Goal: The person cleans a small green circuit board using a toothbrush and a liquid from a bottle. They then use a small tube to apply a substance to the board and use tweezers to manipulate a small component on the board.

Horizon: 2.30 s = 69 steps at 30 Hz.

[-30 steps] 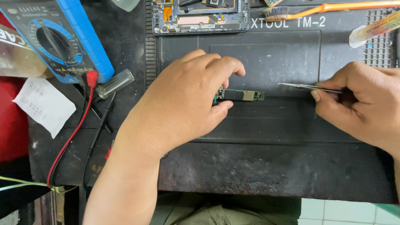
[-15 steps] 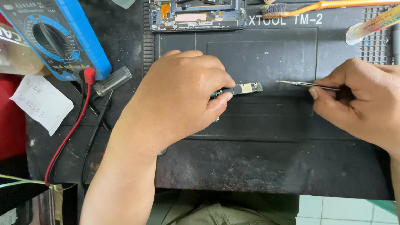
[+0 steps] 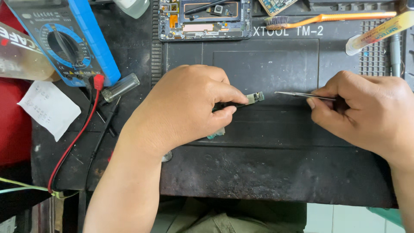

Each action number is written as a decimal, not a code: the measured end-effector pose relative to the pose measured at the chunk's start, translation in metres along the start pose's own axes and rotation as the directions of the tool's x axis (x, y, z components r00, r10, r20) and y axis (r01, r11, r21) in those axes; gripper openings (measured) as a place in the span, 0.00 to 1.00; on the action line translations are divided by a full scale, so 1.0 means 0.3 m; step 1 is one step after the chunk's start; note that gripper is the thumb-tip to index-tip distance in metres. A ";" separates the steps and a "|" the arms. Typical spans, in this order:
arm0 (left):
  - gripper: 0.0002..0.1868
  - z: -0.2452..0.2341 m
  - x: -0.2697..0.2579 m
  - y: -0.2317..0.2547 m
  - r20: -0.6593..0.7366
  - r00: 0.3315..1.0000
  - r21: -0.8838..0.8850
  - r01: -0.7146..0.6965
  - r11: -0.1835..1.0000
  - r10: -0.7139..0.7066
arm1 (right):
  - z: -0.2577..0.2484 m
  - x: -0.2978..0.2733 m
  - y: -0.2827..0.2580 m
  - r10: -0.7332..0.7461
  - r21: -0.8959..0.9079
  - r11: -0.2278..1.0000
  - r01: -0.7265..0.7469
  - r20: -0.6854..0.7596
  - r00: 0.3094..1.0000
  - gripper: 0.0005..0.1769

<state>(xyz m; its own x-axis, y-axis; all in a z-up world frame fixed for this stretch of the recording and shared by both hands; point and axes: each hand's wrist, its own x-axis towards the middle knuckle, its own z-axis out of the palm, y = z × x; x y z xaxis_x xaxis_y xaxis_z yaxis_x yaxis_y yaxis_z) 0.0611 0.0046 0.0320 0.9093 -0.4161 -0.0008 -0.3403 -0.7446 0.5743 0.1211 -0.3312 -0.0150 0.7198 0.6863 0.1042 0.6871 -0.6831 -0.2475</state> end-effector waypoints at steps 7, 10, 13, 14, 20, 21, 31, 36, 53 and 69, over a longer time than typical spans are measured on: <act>0.16 0.001 0.004 0.006 0.022 1.000 0.012 0.012 1.000 -0.012 | 0.002 0.017 -0.037 -0.002 -0.029 1.000 0.002 -0.008 1.000 0.10; 0.16 0.001 0.003 0.004 0.039 0.999 0.016 0.011 1.000 -0.011 | -0.009 0.029 -0.044 -0.007 -0.006 1.000 0.007 0.010 1.000 0.10; 0.14 0.006 -0.001 -0.001 0.031 0.999 0.032 -0.023 0.999 0.022 | -0.018 0.038 -0.053 -0.023 0.017 1.000 0.022 0.024 0.999 0.10; 0.14 0.008 -0.002 -0.003 0.029 0.999 0.051 -0.034 0.998 0.033 | -0.019 0.039 -0.054 -0.008 0.021 1.000 0.007 0.039 0.999 0.10; 0.15 0.013 -0.003 -0.006 0.029 0.999 0.064 -0.040 0.997 0.038 | -0.013 0.043 -0.051 -0.005 0.001 1.000 0.005 0.063 0.998 0.11; 0.15 0.013 -0.003 -0.006 0.030 0.999 0.063 -0.031 0.998 0.029 | -0.009 0.043 -0.045 -0.018 -0.015 1.000 0.019 0.084 0.996 0.12; 0.17 0.013 -0.006 -0.006 0.028 0.999 0.061 -0.030 0.998 0.028 | -0.014 0.052 -0.074 0.004 0.023 1.000 -0.005 0.055 0.998 0.11; 0.18 0.015 -0.008 0.000 -0.026 0.999 0.019 -0.024 1.000 0.025 | -0.018 0.054 -0.081 0.002 0.029 1.000 -0.003 0.038 0.999 0.10; 0.18 0.023 -0.010 0.002 -0.024 0.999 0.081 -0.028 0.996 0.030 | -0.016 0.056 -0.082 -0.007 0.009 1.000 0.007 0.044 0.999 0.10; 0.18 0.032 -0.012 -0.005 -0.036 0.998 0.086 -0.049 0.995 0.052 | -0.018 0.054 -0.088 0.009 -0.013 1.000 -0.009 0.046 0.999 0.10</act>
<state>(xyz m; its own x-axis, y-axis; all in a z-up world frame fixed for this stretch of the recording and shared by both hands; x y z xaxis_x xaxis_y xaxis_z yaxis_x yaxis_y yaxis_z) 0.0560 0.0021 0.0233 0.8985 -0.4350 0.0588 -0.4035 -0.7656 0.5011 0.1151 -0.3035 -0.0016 0.7209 0.6906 0.0578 0.6821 -0.6923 -0.2356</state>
